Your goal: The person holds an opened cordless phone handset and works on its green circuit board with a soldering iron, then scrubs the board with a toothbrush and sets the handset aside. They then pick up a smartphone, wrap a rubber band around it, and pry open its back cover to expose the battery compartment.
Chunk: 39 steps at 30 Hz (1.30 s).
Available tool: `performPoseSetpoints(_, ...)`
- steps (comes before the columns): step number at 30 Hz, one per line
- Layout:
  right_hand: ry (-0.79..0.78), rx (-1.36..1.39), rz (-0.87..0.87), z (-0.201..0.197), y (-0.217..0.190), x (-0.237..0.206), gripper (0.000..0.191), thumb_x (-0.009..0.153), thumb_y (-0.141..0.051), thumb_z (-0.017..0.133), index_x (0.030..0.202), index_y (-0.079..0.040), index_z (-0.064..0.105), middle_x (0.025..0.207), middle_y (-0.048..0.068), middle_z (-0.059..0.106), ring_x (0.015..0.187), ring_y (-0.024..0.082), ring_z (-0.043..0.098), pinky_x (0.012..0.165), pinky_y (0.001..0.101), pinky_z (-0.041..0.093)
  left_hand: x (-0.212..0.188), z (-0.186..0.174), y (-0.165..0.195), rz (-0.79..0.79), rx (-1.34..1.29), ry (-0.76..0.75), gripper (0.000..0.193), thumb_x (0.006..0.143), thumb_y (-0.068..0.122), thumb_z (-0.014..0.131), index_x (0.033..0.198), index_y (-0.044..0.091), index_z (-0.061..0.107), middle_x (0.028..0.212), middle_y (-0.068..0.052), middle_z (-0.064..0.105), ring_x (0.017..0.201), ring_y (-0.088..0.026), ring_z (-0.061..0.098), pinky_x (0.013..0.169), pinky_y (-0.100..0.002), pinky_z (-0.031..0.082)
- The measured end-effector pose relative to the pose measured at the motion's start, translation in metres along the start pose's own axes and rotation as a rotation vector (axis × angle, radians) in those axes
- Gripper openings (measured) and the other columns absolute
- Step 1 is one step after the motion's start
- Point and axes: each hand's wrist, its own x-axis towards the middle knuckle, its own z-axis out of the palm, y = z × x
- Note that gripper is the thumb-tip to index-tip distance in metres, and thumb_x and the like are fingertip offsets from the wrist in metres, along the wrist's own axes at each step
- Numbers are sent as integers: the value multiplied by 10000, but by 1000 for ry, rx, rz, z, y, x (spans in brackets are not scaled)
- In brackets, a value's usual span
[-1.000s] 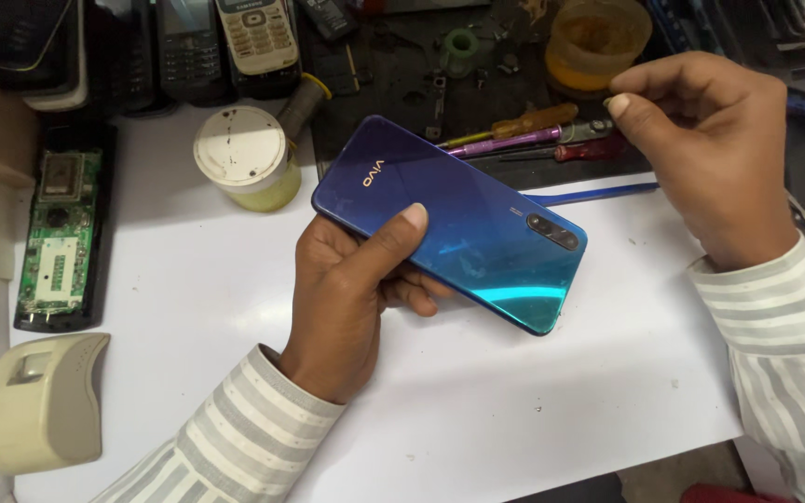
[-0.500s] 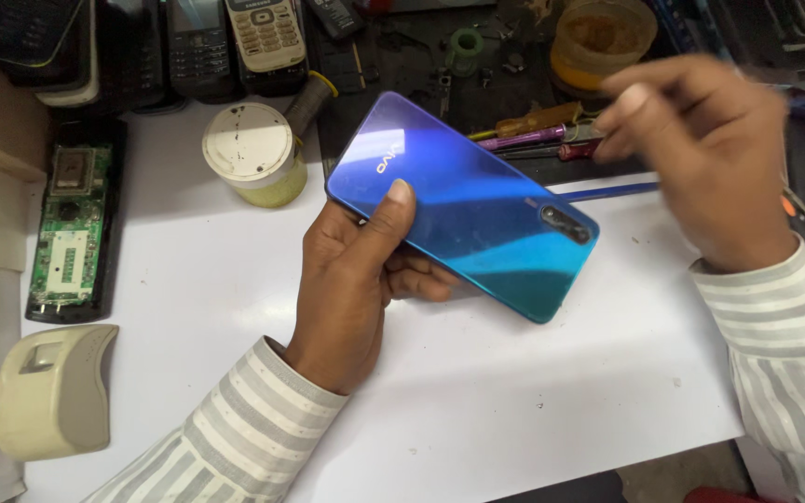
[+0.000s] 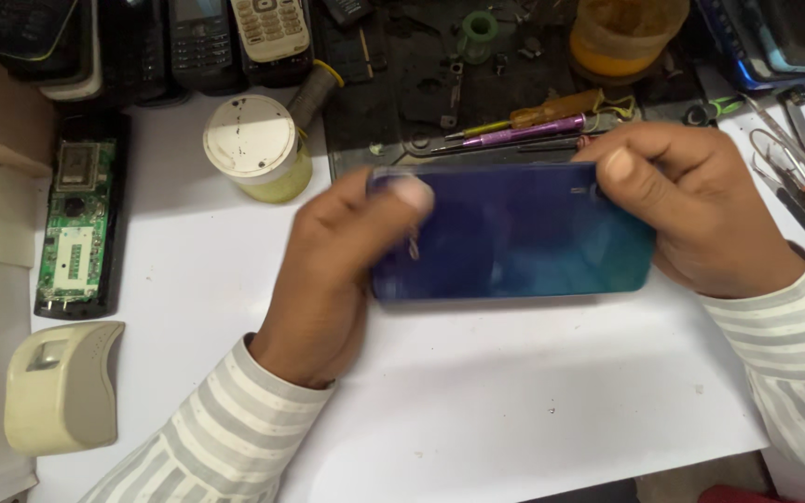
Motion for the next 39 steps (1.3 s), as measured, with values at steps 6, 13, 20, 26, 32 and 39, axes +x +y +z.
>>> performPoseSetpoints(6,167,292,184,5,-8,7,352,969,-312,551,1166,-38,654,1014,52,742,890,138,722,803,311,620,2,-3,-10,-45,106,-24,238,915,125,683,1121,13,642,992,-63,734,882,-102,690,848,-284,574)
performPoseSetpoints(13,-166,191,147,18,0,14,387,1070,-307,570,1270,25,572,985,155,744,806,198,744,713,362,624,4,-1,-22,30,246,-152,327,895,124,770,1082,1,532,918,-120,701,819,-162,702,751,-327,629)
performPoseSetpoints(20,-236,191,186,20,2,12,447,1091,-303,531,1343,60,603,1019,99,729,884,136,696,769,305,588,6,3,-15,-164,139,-207,411,996,292,570,1246,-30,618,925,-120,744,746,-139,741,637,-272,637)
performPoseSetpoints(26,-59,-51,-20,42,4,6,436,1046,-145,584,1426,20,448,1070,82,694,946,116,671,818,286,579,10,7,-20,-14,264,-77,362,983,208,610,1241,-46,634,1000,-150,754,829,-192,763,646,-309,665)
performPoseSetpoints(32,-120,-196,-113,51,1,6,554,978,-82,623,1466,26,385,1218,111,618,1071,134,640,892,301,582,11,-1,-18,-41,132,-121,388,995,216,515,1251,-45,645,1004,-133,766,837,-183,785,707,-289,673)
performPoseSetpoints(39,-161,-247,-37,46,8,7,905,830,-219,721,1592,8,288,1299,136,585,1210,198,615,1019,368,537,16,-4,-23,65,247,-95,320,1022,161,591,1216,-83,665,983,-162,749,838,-183,763,693,-289,645)
